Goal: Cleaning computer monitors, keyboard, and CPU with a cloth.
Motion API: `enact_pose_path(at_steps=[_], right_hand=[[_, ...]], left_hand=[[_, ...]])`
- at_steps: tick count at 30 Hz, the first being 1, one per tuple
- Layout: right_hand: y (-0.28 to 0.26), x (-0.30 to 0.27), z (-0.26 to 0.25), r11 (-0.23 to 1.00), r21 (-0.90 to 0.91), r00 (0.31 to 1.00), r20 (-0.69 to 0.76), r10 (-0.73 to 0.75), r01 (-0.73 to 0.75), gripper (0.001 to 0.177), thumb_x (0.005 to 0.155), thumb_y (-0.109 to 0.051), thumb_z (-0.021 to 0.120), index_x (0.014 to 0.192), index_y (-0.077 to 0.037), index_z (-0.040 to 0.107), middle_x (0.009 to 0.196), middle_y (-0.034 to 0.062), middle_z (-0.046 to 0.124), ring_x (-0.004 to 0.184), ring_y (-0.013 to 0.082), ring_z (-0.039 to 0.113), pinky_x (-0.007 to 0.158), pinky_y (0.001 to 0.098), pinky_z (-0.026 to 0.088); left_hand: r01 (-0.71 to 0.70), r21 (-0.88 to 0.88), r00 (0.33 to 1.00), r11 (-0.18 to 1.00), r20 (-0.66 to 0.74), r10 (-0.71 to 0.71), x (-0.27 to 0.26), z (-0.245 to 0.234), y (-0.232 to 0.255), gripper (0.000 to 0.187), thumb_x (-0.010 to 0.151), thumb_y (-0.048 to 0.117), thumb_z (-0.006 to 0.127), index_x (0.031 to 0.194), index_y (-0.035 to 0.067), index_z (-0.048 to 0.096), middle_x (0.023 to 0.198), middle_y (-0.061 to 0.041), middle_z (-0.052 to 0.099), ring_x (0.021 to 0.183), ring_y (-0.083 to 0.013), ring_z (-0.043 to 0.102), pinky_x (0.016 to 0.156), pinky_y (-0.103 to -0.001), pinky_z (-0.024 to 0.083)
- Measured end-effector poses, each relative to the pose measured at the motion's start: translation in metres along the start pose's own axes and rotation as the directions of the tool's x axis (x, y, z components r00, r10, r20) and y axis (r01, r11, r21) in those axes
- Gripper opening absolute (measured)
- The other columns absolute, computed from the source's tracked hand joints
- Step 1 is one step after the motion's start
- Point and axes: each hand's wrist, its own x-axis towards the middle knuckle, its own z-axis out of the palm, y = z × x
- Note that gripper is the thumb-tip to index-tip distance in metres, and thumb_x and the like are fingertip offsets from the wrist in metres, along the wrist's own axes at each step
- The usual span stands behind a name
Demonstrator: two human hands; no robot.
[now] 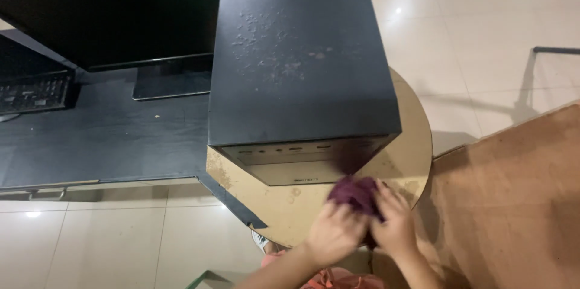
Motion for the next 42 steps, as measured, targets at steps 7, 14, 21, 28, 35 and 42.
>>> enact_pose_path(at_steps=[7, 14, 21, 28, 35, 42], right_hand=[[-0.08, -0.024, 0.029, 0.828, -0.548, 0.966, 0.256, 0.029, 0.12, 0.068, 0.08, -0.059, 0.06, 0.145, -0.038, 0.053, 0.158, 0.028, 0.032, 0.142, 0.0585, 0.019, 0.103, 0.0793, 0.015], [-0.02, 0.039, -0.019, 0.794, -0.572, 0.955, 0.294, -0.037, 0.206, 0.061, 0.083, -0.066, 0.056, 0.137, -0.039, 0.06, 0.149, 0.0108, 0.048, 0.143, 0.0421, 0.034, 0.109, 0.0767, 0.021], [-0.012, 0.027, -0.026, 0.772, -0.596, 0.967, 0.239, -0.089, 0.218, 0.064, 0.084, -0.064, 0.055, 0.137, -0.029, 0.059, 0.151, 0.0164, 0.047, 0.143, 0.0442, 0.035, 0.11, 0.0747, 0.024], [-0.087, -0.038, 0.037, 0.807, -0.481, 0.929, 0.297, -0.219, 0.344, 0.069, 0.088, -0.053, 0.052, 0.142, -0.011, 0.049, 0.152, 0.0249, 0.038, 0.14, 0.0499, 0.032, 0.109, 0.0662, 0.027], [-0.166, -0.042, 0.131, 0.827, -0.3, 0.85, 0.4, -0.342, 0.475, 0.067, 0.091, -0.047, 0.054, 0.142, -0.004, 0.047, 0.153, 0.025, 0.038, 0.142, 0.0484, 0.031, 0.111, 0.0606, 0.027], [-0.218, -0.017, 0.201, 0.821, -0.302, 0.844, 0.406, -0.35, 0.485, 0.076, 0.088, -0.047, 0.058, 0.145, 0.001, 0.04, 0.152, 0.0331, 0.031, 0.139, 0.0541, 0.028, 0.11, 0.062, 0.025]], left_hand=[[0.583, -0.042, 0.809, 0.811, 0.122, -0.575, -0.053, 0.039, -0.008, 0.064, 0.084, 0.034, 0.062, 0.142, 0.008, 0.056, 0.159, -0.027, 0.03, 0.118, -0.0536, 0.049, 0.1, -0.079, 0.021], [0.653, -0.244, 0.753, 0.717, 0.308, -0.582, 0.013, 0.065, 0.022, 0.076, 0.095, 0.043, 0.058, 0.155, -0.001, 0.038, 0.161, -0.034, 0.024, 0.123, -0.0632, 0.042, 0.108, -0.077, 0.018], [0.687, -0.234, 0.716, 0.688, 0.38, -0.586, 0.02, 0.052, 0.026, 0.088, 0.094, 0.053, 0.056, 0.156, -0.004, 0.031, 0.157, -0.04, 0.021, 0.123, -0.0654, 0.04, 0.105, -0.078, 0.017], [0.556, -0.214, 0.818, 0.803, 0.312, -0.483, -0.093, 0.039, 0.004, 0.089, 0.092, 0.053, 0.059, 0.156, -0.004, 0.037, 0.163, -0.036, 0.024, 0.125, -0.0562, 0.046, 0.109, -0.076, 0.018], [0.591, -0.129, 0.765, 0.796, 0.404, -0.502, -0.206, 0.001, -0.051, 0.085, 0.097, 0.055, 0.054, 0.153, -0.006, 0.037, 0.162, -0.035, 0.023, 0.123, -0.0557, 0.046, 0.11, -0.073, 0.016], [0.579, -0.101, 0.775, 0.809, 0.376, -0.508, -0.252, -0.035, -0.131, 0.085, 0.094, 0.057, 0.055, 0.154, -0.001, 0.038, 0.164, -0.028, 0.023, 0.127, -0.0476, 0.049, 0.113, -0.072, 0.013]])
